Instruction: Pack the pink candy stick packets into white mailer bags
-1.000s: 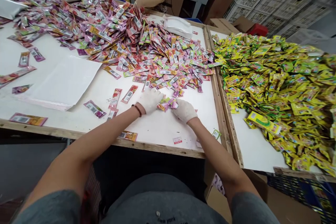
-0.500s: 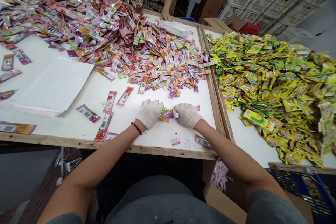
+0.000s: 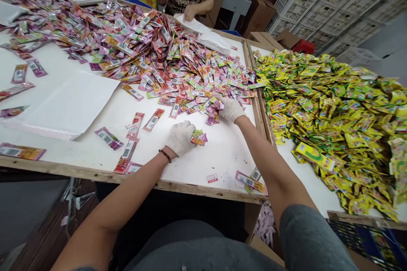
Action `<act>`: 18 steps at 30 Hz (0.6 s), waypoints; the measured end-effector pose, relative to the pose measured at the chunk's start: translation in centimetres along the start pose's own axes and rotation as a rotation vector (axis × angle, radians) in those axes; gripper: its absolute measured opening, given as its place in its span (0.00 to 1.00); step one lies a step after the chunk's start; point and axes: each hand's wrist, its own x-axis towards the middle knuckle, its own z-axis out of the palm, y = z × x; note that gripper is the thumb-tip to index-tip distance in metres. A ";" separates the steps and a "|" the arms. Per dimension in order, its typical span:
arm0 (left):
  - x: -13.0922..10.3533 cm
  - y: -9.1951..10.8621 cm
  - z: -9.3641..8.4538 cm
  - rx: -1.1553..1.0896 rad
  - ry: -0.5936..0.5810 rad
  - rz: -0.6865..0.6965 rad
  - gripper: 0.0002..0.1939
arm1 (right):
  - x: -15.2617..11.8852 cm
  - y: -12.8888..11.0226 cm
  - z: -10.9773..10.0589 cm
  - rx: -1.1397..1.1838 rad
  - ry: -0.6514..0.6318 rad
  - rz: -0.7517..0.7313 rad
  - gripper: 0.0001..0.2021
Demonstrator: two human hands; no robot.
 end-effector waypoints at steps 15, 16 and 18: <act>1.2 -1.4 0.5 -0.074 0.038 0.031 0.17 | -5.7 -1.0 -1.6 -0.183 -0.094 -0.286 0.23; 1.3 -1.8 0.8 -0.107 0.063 0.004 0.16 | -5.5 -2.0 -1.4 -0.203 -0.145 -0.341 0.24; 1.5 -2.5 1.5 -0.224 0.120 -0.050 0.15 | -5.0 -3.6 -1.0 -0.241 -0.220 -0.383 0.25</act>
